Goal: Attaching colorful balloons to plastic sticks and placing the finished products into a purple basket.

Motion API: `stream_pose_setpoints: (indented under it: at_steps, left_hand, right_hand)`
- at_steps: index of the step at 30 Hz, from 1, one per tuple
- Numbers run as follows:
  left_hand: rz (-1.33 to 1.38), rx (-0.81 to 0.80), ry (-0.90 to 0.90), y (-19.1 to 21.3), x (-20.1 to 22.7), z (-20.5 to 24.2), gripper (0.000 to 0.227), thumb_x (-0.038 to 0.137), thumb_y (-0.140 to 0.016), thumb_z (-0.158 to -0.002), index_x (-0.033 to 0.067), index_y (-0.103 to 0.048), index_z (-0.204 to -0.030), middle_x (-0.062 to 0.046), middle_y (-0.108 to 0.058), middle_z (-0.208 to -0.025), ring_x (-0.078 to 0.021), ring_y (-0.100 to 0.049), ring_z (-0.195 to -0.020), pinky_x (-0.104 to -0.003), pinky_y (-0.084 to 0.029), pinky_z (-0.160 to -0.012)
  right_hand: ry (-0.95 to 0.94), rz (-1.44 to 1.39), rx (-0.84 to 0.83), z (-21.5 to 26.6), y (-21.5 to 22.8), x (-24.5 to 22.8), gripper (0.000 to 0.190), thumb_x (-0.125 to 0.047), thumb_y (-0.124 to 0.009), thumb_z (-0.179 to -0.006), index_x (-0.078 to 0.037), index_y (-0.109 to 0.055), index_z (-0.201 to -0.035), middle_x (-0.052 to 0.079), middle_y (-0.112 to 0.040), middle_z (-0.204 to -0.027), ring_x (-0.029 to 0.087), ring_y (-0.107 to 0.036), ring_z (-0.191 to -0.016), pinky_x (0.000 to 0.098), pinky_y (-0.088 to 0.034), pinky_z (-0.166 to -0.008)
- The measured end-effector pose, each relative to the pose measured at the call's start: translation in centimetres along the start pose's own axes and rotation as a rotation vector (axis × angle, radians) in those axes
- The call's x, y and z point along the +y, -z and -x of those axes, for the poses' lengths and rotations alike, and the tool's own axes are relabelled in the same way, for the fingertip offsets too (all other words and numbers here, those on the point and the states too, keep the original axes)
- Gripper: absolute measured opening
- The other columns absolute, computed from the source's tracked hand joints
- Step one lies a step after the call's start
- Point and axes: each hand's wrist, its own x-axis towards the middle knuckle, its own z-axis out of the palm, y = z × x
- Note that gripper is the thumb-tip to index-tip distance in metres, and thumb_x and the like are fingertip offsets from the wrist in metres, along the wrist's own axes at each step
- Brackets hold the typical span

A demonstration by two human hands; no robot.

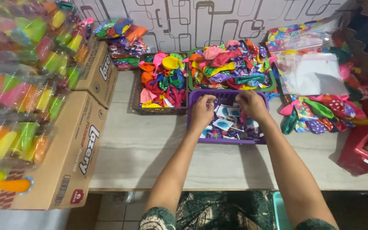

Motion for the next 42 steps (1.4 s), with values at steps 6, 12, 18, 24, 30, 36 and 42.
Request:
stream_pose_setpoints:
  at_steps: [6, 12, 18, 24, 30, 36, 42]
  left_hand:
    - [0.105, -0.065, 0.018, 0.8, 3.1, 0.1, 0.021, 0.018, -0.065, -0.09, 0.0189, -0.071, -0.111, -0.007, -0.072, -0.102, -0.0276, -0.071, -0.105, -0.035, -0.058, -0.089]
    - [0.495, -0.274, 0.0, -1.0, 3.1, 0.3, 0.048, 0.02, -0.075, -0.092, 0.0152, -0.062, -0.138, -0.015, -0.07, -0.122, -0.0302, -0.068, -0.115, -0.042, -0.058, -0.094]
    - [0.389, -0.152, 0.135, -3.3, 0.4, -0.3, 0.019, 0.02, -0.074, -0.093, 0.013, -0.074, -0.111, -0.011, -0.077, -0.092, -0.0204, -0.075, -0.086, -0.03, -0.061, -0.066]
    - [0.675, -0.108, 0.299, -2.7, 1.7, -0.1, 0.029, 0.011, -0.073, -0.092, 0.0085, -0.059, -0.117, -0.013, -0.068, -0.101, -0.0137, -0.064, -0.079, -0.02, -0.058, -0.055]
    - [0.531, -0.143, 0.195, -2.5, 2.6, 0.2, 0.014, 0.013, -0.069, -0.098, 0.0158, -0.074, -0.111, -0.009, -0.076, -0.103, -0.0167, -0.07, -0.097, -0.03, -0.059, -0.078]
    - [0.849, -0.211, 0.277, -1.6, 3.7, 0.8, 0.038, 0.045, -0.07, -0.097, 0.017, -0.075, -0.122, -0.004, -0.069, -0.118, -0.0187, -0.06, -0.113, -0.042, -0.051, -0.099]
    - [0.347, -0.045, 0.134, -2.4, 1.8, -0.4, 0.025, 0.021, -0.073, -0.093, 0.0215, -0.078, -0.117, -0.008, -0.078, -0.101, -0.0232, -0.073, -0.102, -0.035, -0.059, -0.087]
  right_hand:
    - [-0.196, -0.687, 0.096, 3.0, 6.4, -4.3, 0.018, -0.025, -0.071, -0.103, -0.012, -0.073, -0.114, 0.0, -0.065, -0.076, 0.008, -0.059, -0.069, 0.0241, -0.053, -0.065]
    - [-0.104, -1.048, 0.07, 2.9, 4.8, -4.9, 0.016, -0.01, -0.066, -0.103, 0.003, -0.069, -0.111, 0.01, -0.064, -0.08, 0.013, -0.058, -0.07, 0.0231, -0.046, -0.06]
    - [-0.209, -1.159, 0.156, 3.1, 3.5, -7.4, 0.029, -0.017, -0.059, -0.106, 0.0, -0.065, -0.128, 0.013, -0.07, -0.102, 0.016, -0.069, -0.091, 0.0228, -0.052, -0.068]
    - [-0.265, -1.235, 0.016, 5.2, 3.9, -10.5, 0.026, 0.002, -0.068, -0.092, 0.004, -0.072, -0.117, 0.016, -0.068, -0.092, 0.022, -0.068, -0.081, 0.0333, -0.058, -0.067]
    - [-0.235, -1.113, 0.078, 4.6, 2.4, -7.8, 0.027, -0.002, -0.075, -0.092, 0.004, -0.072, -0.119, 0.014, -0.067, -0.092, 0.022, -0.072, -0.087, 0.0317, -0.06, -0.07]
    - [-0.124, -0.882, 0.269, 4.5, 1.8, -7.4, 0.025, -0.007, -0.081, -0.092, 0.003, -0.073, -0.114, 0.013, -0.069, -0.089, 0.016, -0.067, -0.078, 0.0259, -0.057, -0.064]
    - [0.037, -0.553, 0.434, 4.5, 1.2, -7.0, 0.027, -0.011, -0.087, -0.09, -0.003, -0.071, -0.111, 0.011, -0.064, -0.097, 0.02, -0.066, -0.082, 0.0299, -0.057, -0.066]
